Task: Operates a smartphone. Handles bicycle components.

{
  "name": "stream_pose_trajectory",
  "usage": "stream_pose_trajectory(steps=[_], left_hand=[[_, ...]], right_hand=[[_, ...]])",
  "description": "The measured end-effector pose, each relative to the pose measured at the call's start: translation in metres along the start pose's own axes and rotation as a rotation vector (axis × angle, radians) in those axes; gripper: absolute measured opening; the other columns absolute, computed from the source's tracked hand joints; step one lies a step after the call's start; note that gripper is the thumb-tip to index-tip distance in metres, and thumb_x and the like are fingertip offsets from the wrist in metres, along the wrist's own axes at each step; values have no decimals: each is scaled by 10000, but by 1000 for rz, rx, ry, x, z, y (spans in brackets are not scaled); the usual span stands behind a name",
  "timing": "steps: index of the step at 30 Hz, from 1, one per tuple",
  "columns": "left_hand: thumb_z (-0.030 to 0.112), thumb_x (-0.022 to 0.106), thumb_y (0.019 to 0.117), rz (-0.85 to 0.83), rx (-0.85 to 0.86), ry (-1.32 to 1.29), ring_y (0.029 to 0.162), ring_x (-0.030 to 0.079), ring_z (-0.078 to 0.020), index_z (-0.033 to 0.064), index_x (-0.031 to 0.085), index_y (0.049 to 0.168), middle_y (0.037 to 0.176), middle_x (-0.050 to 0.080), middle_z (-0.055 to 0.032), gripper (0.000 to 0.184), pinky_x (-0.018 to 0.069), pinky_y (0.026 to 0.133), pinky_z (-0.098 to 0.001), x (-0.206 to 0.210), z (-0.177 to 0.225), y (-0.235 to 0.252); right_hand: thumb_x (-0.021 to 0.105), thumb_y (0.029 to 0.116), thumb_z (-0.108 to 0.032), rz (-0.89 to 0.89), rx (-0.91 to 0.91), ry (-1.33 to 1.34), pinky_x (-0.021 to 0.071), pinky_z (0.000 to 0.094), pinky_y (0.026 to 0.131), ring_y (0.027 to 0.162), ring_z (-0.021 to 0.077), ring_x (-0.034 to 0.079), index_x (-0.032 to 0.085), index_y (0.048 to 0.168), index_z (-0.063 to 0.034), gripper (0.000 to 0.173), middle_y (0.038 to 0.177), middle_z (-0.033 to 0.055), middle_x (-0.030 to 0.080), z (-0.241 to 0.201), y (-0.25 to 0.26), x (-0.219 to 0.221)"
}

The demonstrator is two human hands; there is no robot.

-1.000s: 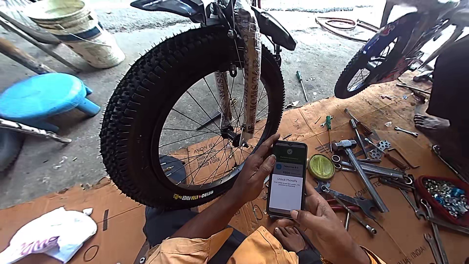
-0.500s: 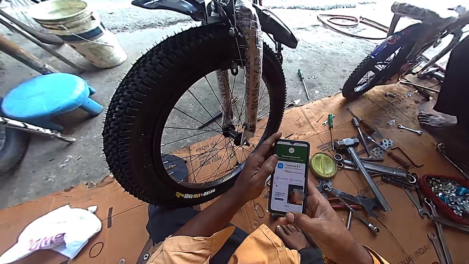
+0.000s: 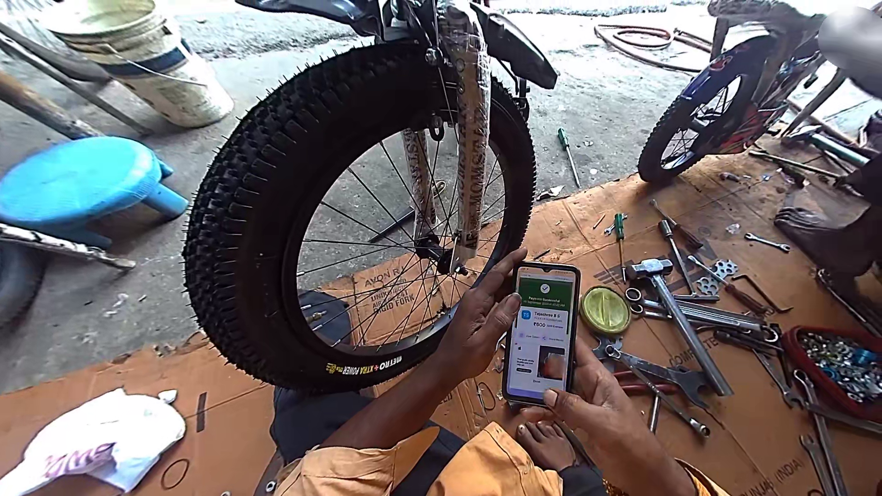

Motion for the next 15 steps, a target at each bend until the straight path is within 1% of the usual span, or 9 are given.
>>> stream_pose_trajectory(steps=[2, 3, 7, 9, 10, 11, 12, 13, 15], left_hand=[[249, 360, 1093, -2, 1, 18, 1168, 644, -219, 95, 267, 1620, 1409, 572, -125, 558, 589, 950, -377, 0, -2, -1], [268, 368, 1091, -2, 7, 30, 1162, 644, -218, 90, 272, 1618, 1396, 580, -128, 564, 586, 950, -375, 0, -3, -1], [421, 432, 1071, -25, 27, 25, 1176, 629, -218, 74, 283, 1610, 1399, 577, -131, 658, 566, 971, -377, 1, -6, 0], [446, 456, 1063, -29, 36, 23, 1171, 633, -217, 76, 290, 1609, 1398, 581, -128, 679, 567, 969, -379, 2, -8, 0], [445, 464, 1059, -30, 32, 20, 1171, 632, -219, 80, 295, 1608, 1399, 582, -126, 680, 566, 970, -382, 2, -9, 0], [441, 470, 1059, -29, 26, 11, 1178, 632, -225, 83, 301, 1607, 1402, 581, -127, 676, 567, 980, -388, 1, -10, -1], [442, 471, 1061, -28, 23, 2, 1186, 631, -230, 84, 305, 1606, 1406, 579, -130, 673, 564, 990, -395, 1, -10, -1], [442, 470, 1062, -25, 17, -1, 1187, 633, -230, 91, 309, 1607, 1403, 582, -128, 667, 565, 992, -397, 1, -11, -1], [430, 460, 1065, -17, 2, 9, 1170, 635, -221, 107, 313, 1608, 1385, 593, -118, 648, 564, 983, -389, 1, -11, -1]], right_hand=[[554, 940, 56, 18, 19, 16, 614, 560, 887, 1121, 419, 666, 243, 1564, -43, 704, 1351, 270, 561, -1, 0, 0], [550, 938, 55, 36, 26, 24, 618, 557, 875, 1106, 413, 673, 261, 1550, -29, 682, 1338, 269, 569, -1, 0, -1], [533, 946, 43, 107, 45, 56, 632, 546, 816, 1055, 405, 690, 310, 1505, 15, 602, 1301, 275, 586, -1, 1, -2], [483, 1001, -1, 121, 50, 82, 633, 543, 794, 1040, 401, 695, 330, 1505, 6, 526, 1292, 274, 595, -1, 2, -3], [456, 1051, -76, 128, 52, 101, 635, 539, 789, 1043, 400, 696, 344, 1504, 3, 473, 1294, 275, 598, -1, 1, -3], [432, 1093, -199, 129, 51, 118, 636, 536, 791, 1053, 402, 696, 359, 1495, 4, 456, 1296, 279, 599, 0, 1, -4], [413, 1109, -329, 119, 48, 134, 635, 540, 801, 1069, 408, 691, 371, 1478, 10, 503, 1306, 284, 592, 0, 1, -5], [406, 1104, -415, 108, 44, 151, 631, 546, 812, 1087, 411, 684, 382, 1463, 15, 560, 1316, 286, 586, 0, 1, -6], [415, 1091, -471, 88, 36, 165, 630, 548, 822, 1100, 408, 681, 391, 1447, 16, 604, 1323, 279, 585, 0, 1, -7]])
Point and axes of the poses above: each hand's wrist, its own y-axis towards the middle knuckle, its own x-axis out of the palm, z = x × y, the point moved 3 cm from there along y, towards the middle knuckle
